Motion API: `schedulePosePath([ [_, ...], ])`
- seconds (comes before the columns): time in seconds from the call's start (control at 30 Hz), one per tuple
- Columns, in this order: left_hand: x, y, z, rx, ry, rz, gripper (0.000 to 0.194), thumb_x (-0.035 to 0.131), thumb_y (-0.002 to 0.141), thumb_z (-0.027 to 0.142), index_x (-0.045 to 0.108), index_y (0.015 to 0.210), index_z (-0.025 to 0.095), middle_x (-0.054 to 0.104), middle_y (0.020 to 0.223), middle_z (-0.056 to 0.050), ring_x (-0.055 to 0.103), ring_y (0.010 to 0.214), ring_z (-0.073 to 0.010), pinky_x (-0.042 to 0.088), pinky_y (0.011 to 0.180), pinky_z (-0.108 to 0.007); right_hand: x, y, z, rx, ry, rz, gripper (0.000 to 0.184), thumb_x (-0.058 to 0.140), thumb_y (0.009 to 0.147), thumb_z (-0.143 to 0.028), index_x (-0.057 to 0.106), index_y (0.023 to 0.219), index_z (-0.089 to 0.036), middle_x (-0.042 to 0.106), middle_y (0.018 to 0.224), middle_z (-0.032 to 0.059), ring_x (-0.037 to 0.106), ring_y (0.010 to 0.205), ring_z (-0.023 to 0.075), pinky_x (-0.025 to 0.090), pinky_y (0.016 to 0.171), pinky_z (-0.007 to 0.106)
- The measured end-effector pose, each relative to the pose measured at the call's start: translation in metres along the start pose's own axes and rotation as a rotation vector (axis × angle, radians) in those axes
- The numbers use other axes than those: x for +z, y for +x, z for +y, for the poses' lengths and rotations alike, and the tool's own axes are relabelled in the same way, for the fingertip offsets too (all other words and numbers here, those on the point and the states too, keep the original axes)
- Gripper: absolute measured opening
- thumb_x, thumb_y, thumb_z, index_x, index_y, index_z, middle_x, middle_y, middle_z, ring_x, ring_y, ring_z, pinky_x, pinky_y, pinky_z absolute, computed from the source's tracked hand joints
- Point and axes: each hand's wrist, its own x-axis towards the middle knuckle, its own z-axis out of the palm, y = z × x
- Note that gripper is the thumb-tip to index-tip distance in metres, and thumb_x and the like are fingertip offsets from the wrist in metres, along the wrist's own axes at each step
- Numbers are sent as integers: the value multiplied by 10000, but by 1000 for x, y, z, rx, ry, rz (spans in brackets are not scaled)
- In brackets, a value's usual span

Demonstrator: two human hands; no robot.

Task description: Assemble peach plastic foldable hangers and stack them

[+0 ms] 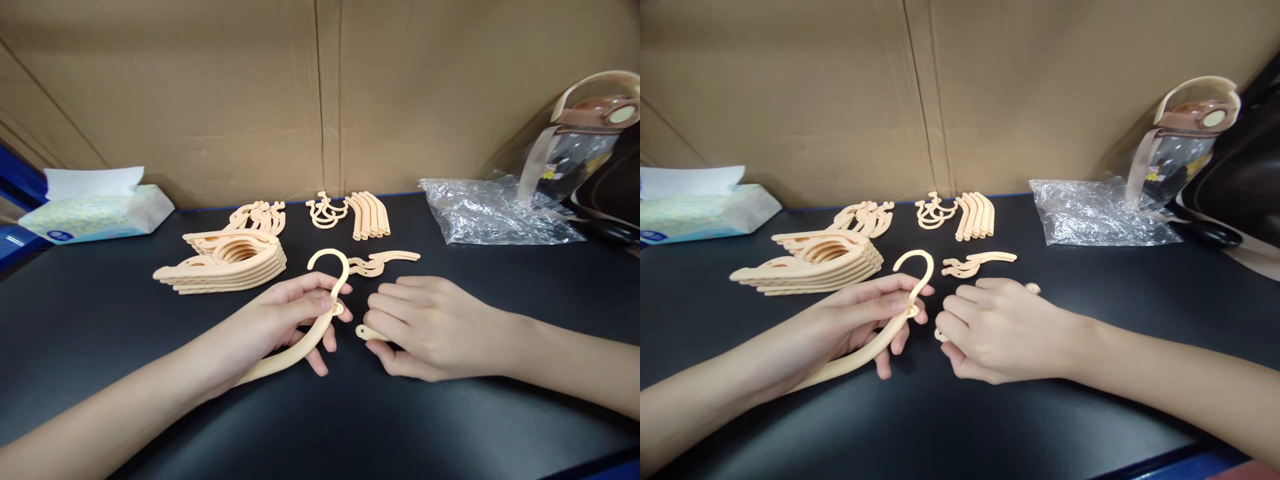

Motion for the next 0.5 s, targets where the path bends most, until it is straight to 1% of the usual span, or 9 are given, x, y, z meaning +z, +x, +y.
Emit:
schedulePosePath([
  [0.1, -1, -1, 0, -3, 11, 1, 140, 589, 969, 185, 688, 1067, 178, 663, 920, -30, 633, 699, -124, 629, 555, -221, 4, 2, 1, 19, 19, 38, 274, 415, 988, -177, 589, 776, -170, 608, 676, 2, 536, 631, 138, 397, 620, 270],
  [0.2, -1, -1, 0, -3, 24, 5, 145, 589, 974, 206, 685, 1079, 181, 661, 916, -31, 631, 708, -128, 630, 564, -225, 6, 2, 2, 73, 70, 58, 316, 376, 1035, -216, 574, 793, -174, 646, 690, 5, 556, 584, 123, 415, 597, 259],
  [0.23, -1, 0, 0, -3, 24, 7, 145, 588, 975, 210, 684, 1079, 180, 662, 917, -32, 630, 709, -129, 631, 564, -226, 6, 2, 3, 89, 76, 61, 331, 360, 1051, -232, 570, 801, -177, 650, 672, -3, 549, 548, 118, 399, 563, 260],
  [0.3, -1, 1, 0, -6, 28, 4, 143, 589, 972, 207, 681, 1076, 175, 663, 920, -35, 628, 707, -129, 629, 559, -225, 6, 0, 3, 116, 59, 70, 357, 327, 1074, -256, 570, 824, -179, 628, 597, -27, 506, 460, 108, 330, 486, 268],
  [0.37, 0, 2, 1, -11, 28, 7, 143, 588, 968, 194, 676, 1078, 170, 665, 931, -38, 626, 703, -125, 628, 559, -223, 6, 0, 2, 132, 35, 67, 374, 299, 1084, -258, 573, 843, -176, 585, 525, -48, 455, 396, 102, 257, 443, 282],
  [0.4, 0, 2, 1, -10, 26, 9, 141, 589, 965, 188, 673, 1077, 168, 666, 934, -39, 627, 703, -125, 627, 559, -222, 6, -1, 2, 140, 36, 62, 374, 297, 1084, -257, 572, 845, -174, 577, 513, -51, 447, 385, 100, 239, 436, 285],
  [0.43, 1, 2, 2, -5, 24, 11, 142, 590, 964, 186, 671, 1079, 167, 665, 932, -39, 629, 703, -126, 627, 557, -221, 6, -1, 2, 147, 52, 57, 361, 308, 1079, -253, 571, 844, -172, 585, 521, -47, 460, 394, 99, 240, 438, 281],
  [0.5, 2, 1, 2, 7, 25, 18, 149, 588, 963, 185, 668, 1088, 170, 665, 917, -36, 632, 700, -129, 625, 551, -224, 6, -1, 2, 153, 117, 56, 303, 351, 1051, -236, 568, 851, -168, 616, 567, -33, 506, 440, 102, 280, 457, 265],
])
